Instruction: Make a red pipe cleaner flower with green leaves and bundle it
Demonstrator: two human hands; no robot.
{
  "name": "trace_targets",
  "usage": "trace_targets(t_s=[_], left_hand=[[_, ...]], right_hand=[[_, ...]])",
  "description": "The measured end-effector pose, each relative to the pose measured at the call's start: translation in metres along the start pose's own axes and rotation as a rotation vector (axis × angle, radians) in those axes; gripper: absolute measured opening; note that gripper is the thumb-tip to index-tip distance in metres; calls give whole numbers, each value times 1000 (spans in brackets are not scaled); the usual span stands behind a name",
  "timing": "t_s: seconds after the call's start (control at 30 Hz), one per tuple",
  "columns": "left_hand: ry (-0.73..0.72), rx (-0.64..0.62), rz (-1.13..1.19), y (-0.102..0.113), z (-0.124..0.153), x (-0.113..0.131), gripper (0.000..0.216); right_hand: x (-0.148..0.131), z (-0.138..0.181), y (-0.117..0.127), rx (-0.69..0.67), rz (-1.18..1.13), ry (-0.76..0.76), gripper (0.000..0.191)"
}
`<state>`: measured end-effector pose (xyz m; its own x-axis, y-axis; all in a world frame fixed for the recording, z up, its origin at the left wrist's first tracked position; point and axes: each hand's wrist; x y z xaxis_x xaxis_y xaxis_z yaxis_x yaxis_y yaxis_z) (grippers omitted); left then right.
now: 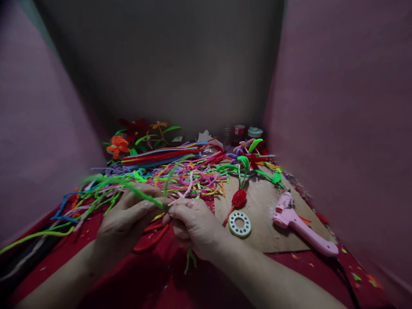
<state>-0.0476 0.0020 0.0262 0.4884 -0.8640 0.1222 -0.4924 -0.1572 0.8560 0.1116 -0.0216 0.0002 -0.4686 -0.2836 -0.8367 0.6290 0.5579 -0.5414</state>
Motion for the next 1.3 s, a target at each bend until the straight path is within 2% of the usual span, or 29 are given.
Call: trace_targets(t_s=[0.13, 0.2, 0.23, 0.3, 0.4, 0.47, 0.53, 0.57, 0.63, 0.8, 0.9, 0.97, 1.07, 1.13, 1.2, 1.3], left_hand=[[-35, -85, -30, 8, 1, 0, 15], [53, -156, 65, 10, 2, 4, 12], [135, -192, 155, 11, 3, 5, 13], [370, -294, 465, 12, 1, 8, 19], [737, -419, 1141, 8, -4, 8, 19], [850, -427, 1540, 3, -9, 6, 15], [848, -434, 1788, -2, -12, 5, 15], [827, -423, 1836, -5, -12, 4, 15], [793, -361, 1809, -8, -13, 3, 13], [713, -245, 1528, -8, -11, 0, 18], [653, -107, 1231, -5, -9, -2, 14], [530, -47, 951, -4, -7, -3, 14], [262, -16, 556, -5, -4, -3, 13], [136, -17, 381, -6, -2, -3, 13], [91, -30, 305, -8, -1, -3, 10], [94, -86, 346, -8, -1, -1, 13]], right_hand=[[-1, 2, 5, -107, -27, -74, 15], [-3, 4, 4, -98, 98, -99, 16], [-4, 6, 3, -75, 236, -83, 18], [-5, 10, 0, -17, 666, 25, 22], [-5, 16, -2, 36, 1432, 274, 22], [-3, 19, 1, 60, 1775, 377, 21], [-1, 20, 4, 93, 1892, 405, 22], [-1, 20, 6, 108, 1862, 395, 22], [-1, 19, 8, 135, 1658, 347, 22], [-5, 14, 6, 174, 969, 214, 24], [-4, 9, 8, 180, 639, 131, 24], [-1, 7, 10, 157, 456, 98, 23], [4, 6, 11, 106, 294, 75, 22], [6, 5, 9, 76, 242, 56, 21], [7, 6, 8, 58, 221, 48, 21], [7, 7, 7, 53, 237, 48, 22]])
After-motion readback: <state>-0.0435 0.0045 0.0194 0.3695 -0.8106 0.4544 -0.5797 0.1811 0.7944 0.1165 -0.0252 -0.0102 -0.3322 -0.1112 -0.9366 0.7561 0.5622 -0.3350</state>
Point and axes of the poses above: each hand's wrist, its own z-axis away from the middle knuckle, its own y-axis out of the back of the hand, x = y × z, and after that the axes turned 15 degrees about -x, right-handed
